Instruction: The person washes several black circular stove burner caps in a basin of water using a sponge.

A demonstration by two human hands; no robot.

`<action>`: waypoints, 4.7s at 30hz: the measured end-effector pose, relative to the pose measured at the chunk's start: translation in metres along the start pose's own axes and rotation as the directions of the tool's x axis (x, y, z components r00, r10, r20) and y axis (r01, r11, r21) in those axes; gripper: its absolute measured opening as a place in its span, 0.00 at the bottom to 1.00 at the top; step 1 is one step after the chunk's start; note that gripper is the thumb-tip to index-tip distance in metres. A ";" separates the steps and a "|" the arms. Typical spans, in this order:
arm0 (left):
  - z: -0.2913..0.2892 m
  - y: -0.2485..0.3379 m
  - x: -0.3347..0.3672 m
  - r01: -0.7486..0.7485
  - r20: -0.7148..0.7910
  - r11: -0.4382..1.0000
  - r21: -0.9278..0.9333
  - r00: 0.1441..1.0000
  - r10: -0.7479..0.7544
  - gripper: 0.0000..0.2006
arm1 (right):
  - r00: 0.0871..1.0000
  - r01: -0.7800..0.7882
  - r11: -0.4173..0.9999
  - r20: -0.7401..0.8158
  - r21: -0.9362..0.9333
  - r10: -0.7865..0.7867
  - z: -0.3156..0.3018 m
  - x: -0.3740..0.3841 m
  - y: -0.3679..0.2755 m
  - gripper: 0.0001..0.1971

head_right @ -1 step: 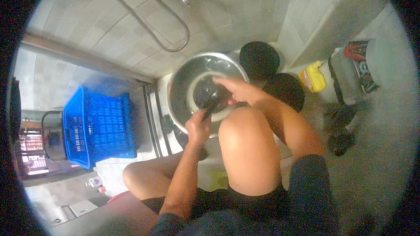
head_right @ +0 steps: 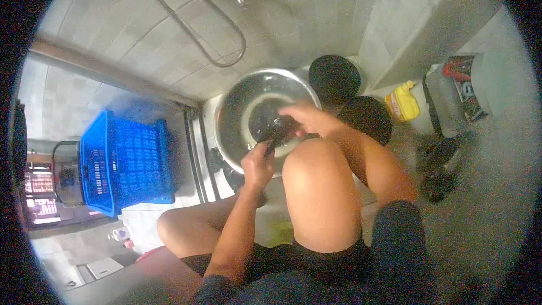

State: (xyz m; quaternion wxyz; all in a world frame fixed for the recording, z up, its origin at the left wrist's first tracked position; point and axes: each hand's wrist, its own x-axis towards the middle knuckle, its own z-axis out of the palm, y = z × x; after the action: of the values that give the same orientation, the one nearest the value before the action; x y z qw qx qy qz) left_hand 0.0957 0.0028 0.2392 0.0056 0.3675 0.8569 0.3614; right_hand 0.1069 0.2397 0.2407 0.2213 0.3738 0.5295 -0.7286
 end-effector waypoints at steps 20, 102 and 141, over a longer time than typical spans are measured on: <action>0.044 -0.059 -0.033 0.288 0.244 0.958 -0.017 0.930 -0.275 0.18 | 0.203 0.254 -0.341 0.394 -0.905 -0.896 -0.035 -0.035 0.017 0.18; 0.158 -0.234 0.047 0.950 0.185 0.274 -0.152 0.300 -0.936 0.11 | 0.943 0.247 0.181 0.193 -0.952 -0.273 0.032 0.213 0.120 0.11; 0.100 -0.189 0.016 0.832 0.662 -0.123 -0.541 0.331 -0.673 0.26 | 0.603 0.344 0.462 -0.185 -0.817 -0.776 0.027 0.242 0.111 0.07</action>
State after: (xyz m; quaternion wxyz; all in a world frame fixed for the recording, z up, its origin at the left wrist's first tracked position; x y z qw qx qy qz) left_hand -0.0062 -0.0140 0.0515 0.4589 -0.2220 0.5981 0.6184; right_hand 0.0278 0.1945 -0.0113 -0.0779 0.2370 0.9003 -0.3567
